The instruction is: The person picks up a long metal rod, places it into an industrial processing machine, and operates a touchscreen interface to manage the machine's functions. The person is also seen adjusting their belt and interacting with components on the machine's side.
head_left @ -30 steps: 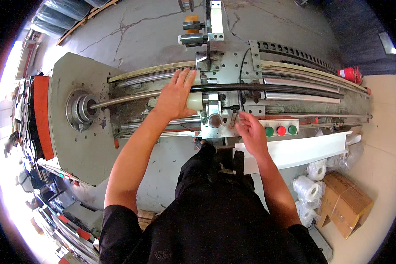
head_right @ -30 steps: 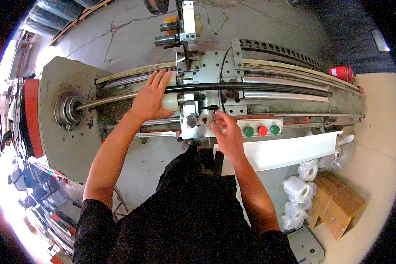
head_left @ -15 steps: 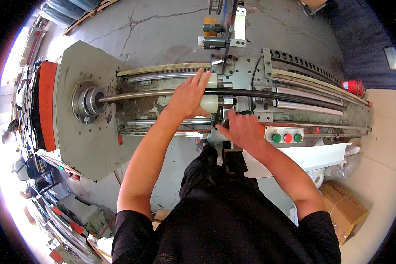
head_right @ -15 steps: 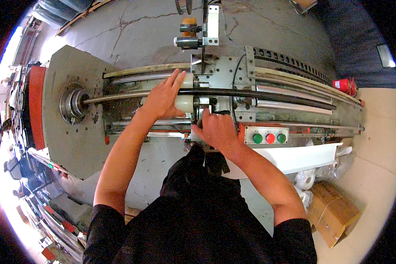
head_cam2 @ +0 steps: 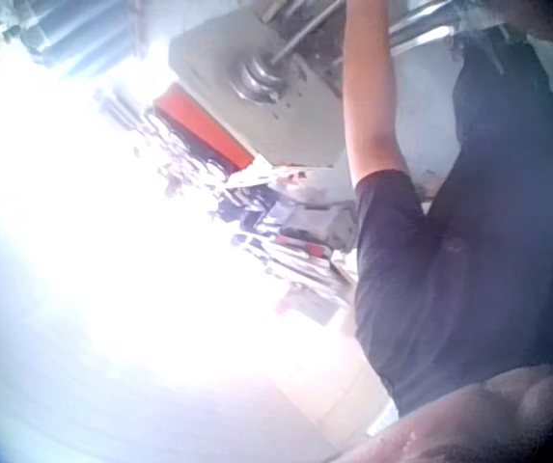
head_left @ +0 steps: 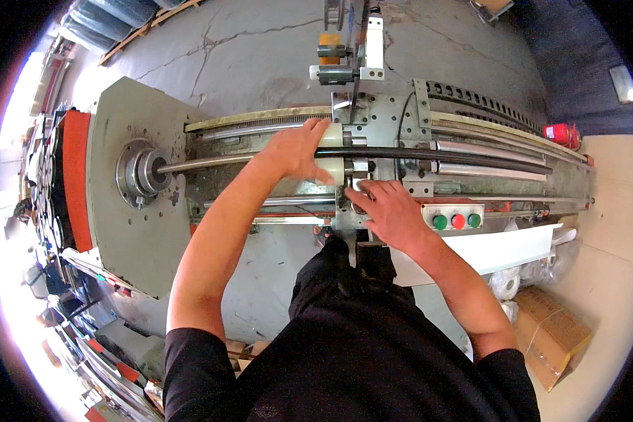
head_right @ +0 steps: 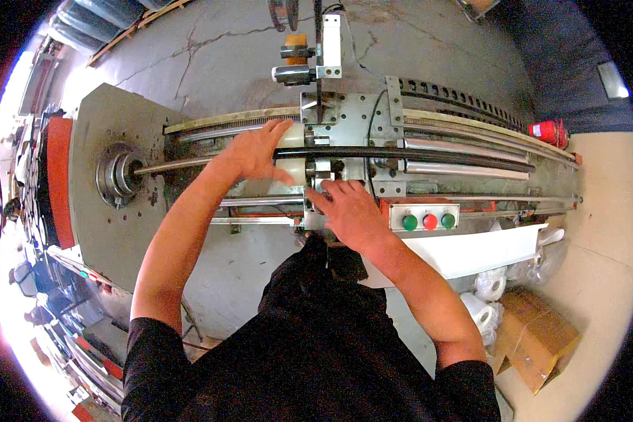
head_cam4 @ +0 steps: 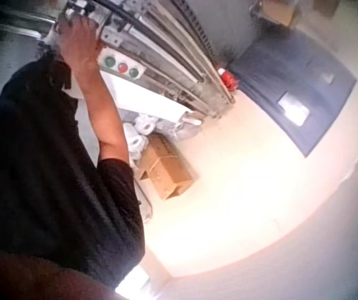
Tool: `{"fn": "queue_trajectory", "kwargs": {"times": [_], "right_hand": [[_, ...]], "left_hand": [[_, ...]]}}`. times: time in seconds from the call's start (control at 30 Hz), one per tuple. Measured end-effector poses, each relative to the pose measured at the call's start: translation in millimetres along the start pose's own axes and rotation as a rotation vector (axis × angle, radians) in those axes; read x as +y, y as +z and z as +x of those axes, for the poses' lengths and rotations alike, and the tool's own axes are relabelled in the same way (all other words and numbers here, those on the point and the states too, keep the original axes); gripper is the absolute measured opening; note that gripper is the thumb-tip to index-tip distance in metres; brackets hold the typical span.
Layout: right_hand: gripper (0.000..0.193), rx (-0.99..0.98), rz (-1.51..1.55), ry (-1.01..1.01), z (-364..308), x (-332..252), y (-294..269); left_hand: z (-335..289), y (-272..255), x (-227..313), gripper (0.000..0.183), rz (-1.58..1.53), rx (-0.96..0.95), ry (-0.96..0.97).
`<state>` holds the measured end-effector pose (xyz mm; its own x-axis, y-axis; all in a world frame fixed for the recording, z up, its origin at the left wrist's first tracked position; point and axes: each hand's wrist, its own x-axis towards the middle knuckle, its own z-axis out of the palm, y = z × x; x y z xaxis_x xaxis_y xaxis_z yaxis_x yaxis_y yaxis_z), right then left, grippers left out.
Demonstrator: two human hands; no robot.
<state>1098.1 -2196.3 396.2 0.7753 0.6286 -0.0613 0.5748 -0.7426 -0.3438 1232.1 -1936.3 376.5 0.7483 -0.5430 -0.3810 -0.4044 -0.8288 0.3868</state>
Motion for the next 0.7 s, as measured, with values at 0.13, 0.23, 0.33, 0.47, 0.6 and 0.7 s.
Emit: {"fn": "queue_trajectory", "kwargs": {"times": [0.13,0.23,0.33,0.47,0.6,0.7], "right_hand": [[0.039,-0.154,-0.052,0.249,14,-8,-3],[0.048,-0.146,-0.039,0.426,20,0,0],[0.047,-0.033,0.068,0.457,5,13,7],[0.042,0.151,0.241,0.474,-23,25,20],[0.037,0.174,0.247,0.479,-46,28,32],[0.04,0.191,0.44,0.55,-59,33,47]], "left_hand": [[-16,6,25,0.152,0.344,0.134,0.02],[-21,7,24,0.153,0.173,0.192,0.032],[-24,11,17,0.153,0.09,0.183,-0.018],[-28,20,18,0.149,0.085,0.176,-0.051],[-24,12,20,0.129,0.059,0.247,0.011],[-27,-8,11,0.111,-0.103,0.311,-0.139]]}}
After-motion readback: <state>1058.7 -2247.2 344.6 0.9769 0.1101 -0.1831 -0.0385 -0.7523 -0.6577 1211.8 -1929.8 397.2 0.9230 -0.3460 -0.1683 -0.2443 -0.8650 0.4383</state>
